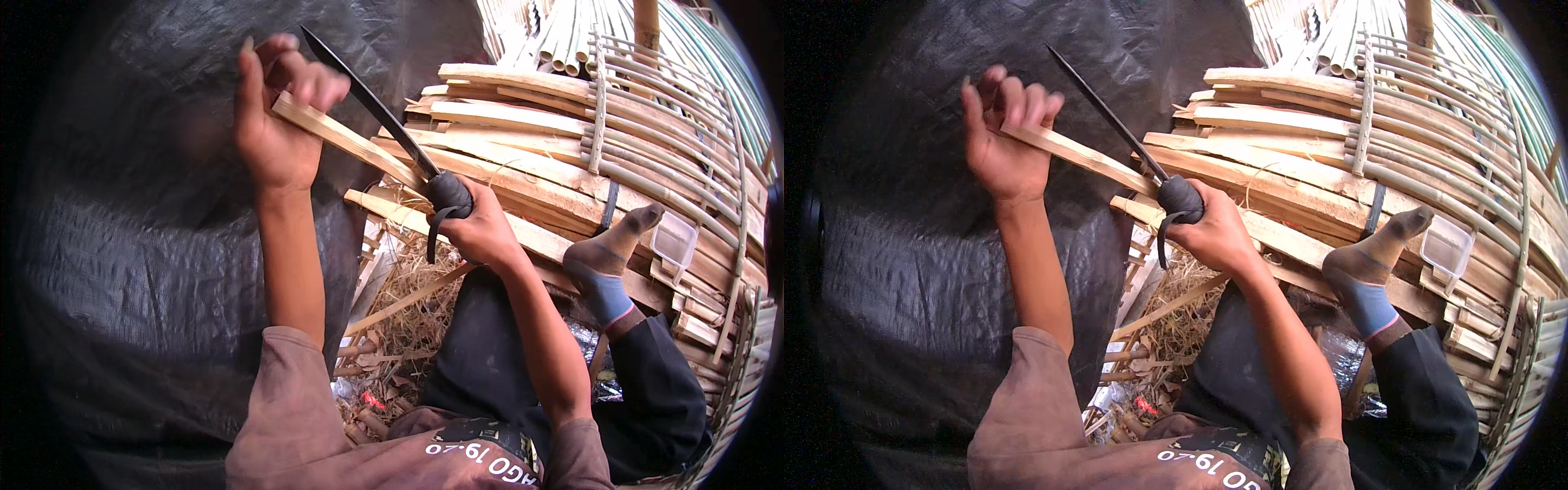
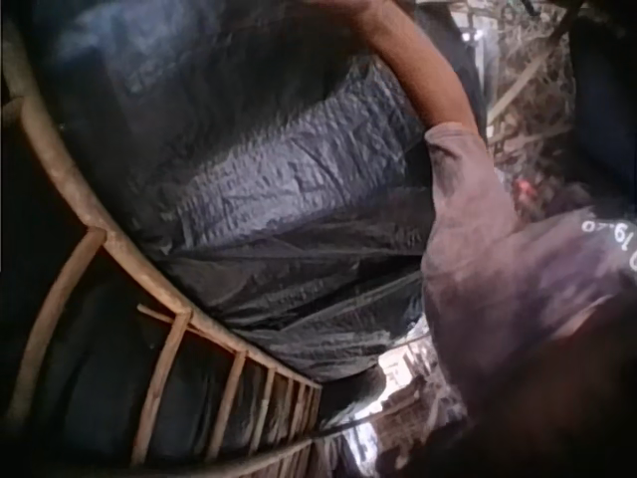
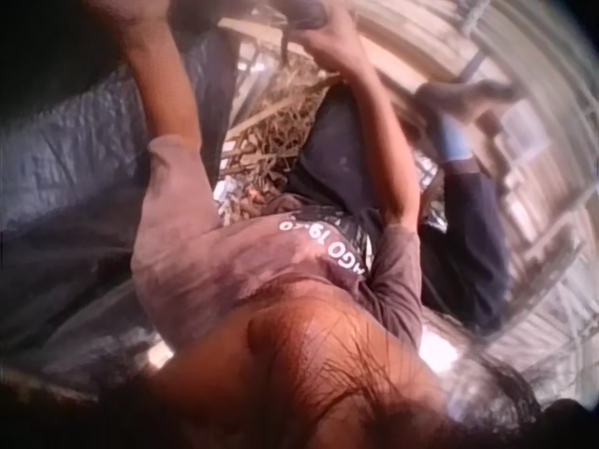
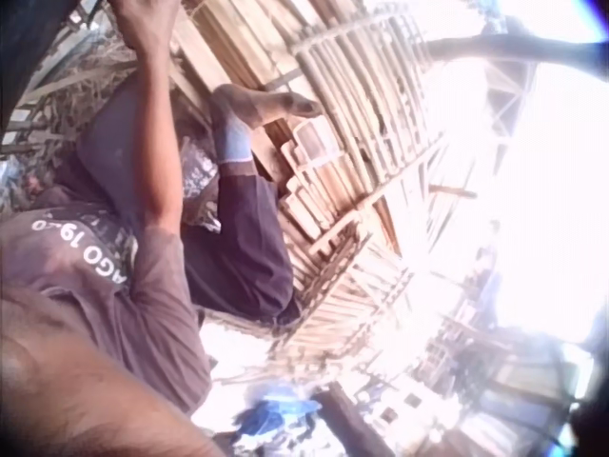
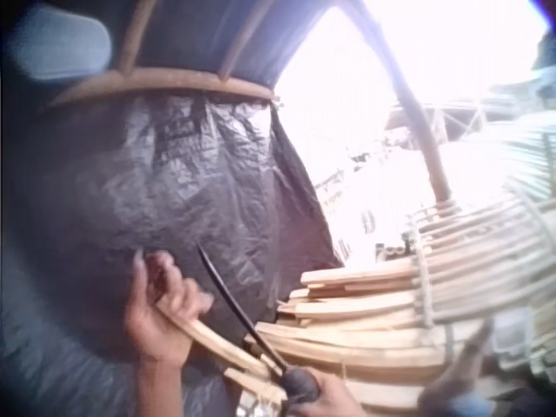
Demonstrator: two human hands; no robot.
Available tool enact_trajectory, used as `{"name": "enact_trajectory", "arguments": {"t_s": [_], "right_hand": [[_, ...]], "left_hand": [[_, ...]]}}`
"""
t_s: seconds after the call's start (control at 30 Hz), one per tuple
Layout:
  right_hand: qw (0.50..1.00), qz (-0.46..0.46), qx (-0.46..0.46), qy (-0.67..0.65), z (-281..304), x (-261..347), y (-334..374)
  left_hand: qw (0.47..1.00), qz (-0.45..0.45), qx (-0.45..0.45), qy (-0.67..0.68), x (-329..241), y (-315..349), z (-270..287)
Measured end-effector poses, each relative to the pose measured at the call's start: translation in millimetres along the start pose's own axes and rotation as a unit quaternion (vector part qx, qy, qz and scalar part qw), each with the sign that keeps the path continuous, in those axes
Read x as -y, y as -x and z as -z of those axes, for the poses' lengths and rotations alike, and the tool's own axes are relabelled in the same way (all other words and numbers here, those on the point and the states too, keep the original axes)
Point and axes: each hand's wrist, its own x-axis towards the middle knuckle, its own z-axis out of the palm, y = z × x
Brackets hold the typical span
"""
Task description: The person holds a strip of wood by hand and shaves it along its length using a knife.
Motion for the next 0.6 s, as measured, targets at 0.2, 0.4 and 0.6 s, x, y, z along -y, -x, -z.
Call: {"name": "enact_trajectory", "arguments": {"t_s": [0.2,0.4,0.6], "right_hand": [[0.984,0.090,-0.114,0.105,-14,6,51],[0.992,0.072,-0.082,0.068,-35,31,83],[0.989,0.063,-0.073,0.108,-28,7,85]], "left_hand": [[0.993,0.007,-0.108,0.038,-5,6,4],[0.993,-0.037,-0.112,-0.023,-3,10,-23],[0.989,-0.033,-0.138,-0.045,0,6,-20]]}}
